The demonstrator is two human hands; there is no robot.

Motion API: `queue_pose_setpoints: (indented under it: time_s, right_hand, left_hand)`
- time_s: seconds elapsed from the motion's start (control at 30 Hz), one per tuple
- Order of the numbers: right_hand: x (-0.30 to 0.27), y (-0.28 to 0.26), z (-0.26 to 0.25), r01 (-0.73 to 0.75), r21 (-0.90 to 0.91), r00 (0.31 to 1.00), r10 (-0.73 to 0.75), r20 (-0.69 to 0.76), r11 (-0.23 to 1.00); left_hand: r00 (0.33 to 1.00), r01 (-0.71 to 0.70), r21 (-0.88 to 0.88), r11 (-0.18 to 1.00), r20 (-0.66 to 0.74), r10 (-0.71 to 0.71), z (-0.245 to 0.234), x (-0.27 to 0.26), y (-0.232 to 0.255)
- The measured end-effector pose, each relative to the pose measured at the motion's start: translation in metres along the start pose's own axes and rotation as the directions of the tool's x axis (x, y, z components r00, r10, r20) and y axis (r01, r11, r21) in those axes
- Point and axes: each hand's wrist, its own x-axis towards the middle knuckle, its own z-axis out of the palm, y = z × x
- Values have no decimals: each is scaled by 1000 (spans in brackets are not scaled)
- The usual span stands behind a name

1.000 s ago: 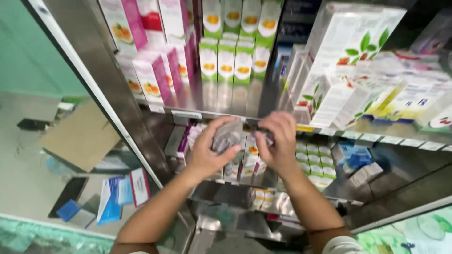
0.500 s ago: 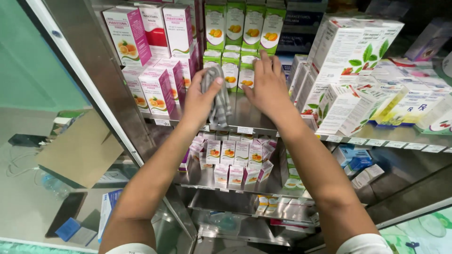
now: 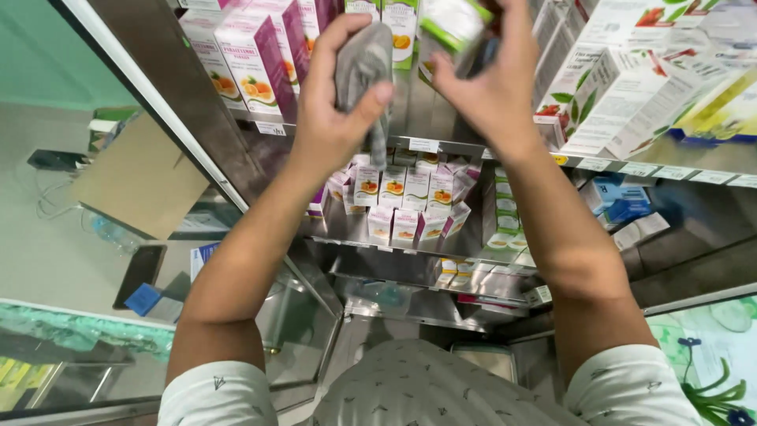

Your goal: Wiping down boxes of medicine with a cloth to clean them.

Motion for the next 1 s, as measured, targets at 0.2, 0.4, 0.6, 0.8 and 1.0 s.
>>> queue_pose_setpoints:
  time_s: [0.2, 0.4, 0.6, 0.8, 1.0]
  right_hand:
    - [-85, -66, 4, -45, 340, 978, 111, -178, 939]
    - [-242, -72, 51, -535, 659, 769, 628, 120, 528]
    - [-363, -71, 63, -719, 636, 578, 750, 323, 280]
    - [-381, -82, 30, -698, 655, 644, 653, 399, 288]
    - [-423, -74, 19, -732, 659, 548, 723, 420, 173]
  left_hand:
    - [987, -161, 334, 929, 73, 145, 36, -100, 53]
    - [957, 263, 191, 946, -174, -231, 103, -220, 55]
    - [624, 736, -85, 672, -300, -722, 149, -328, 41]
    - [453, 737, -373, 565, -348, -821, 180, -345, 53]
    - [419, 826, -349, 443, -145, -896, 200, -345, 48]
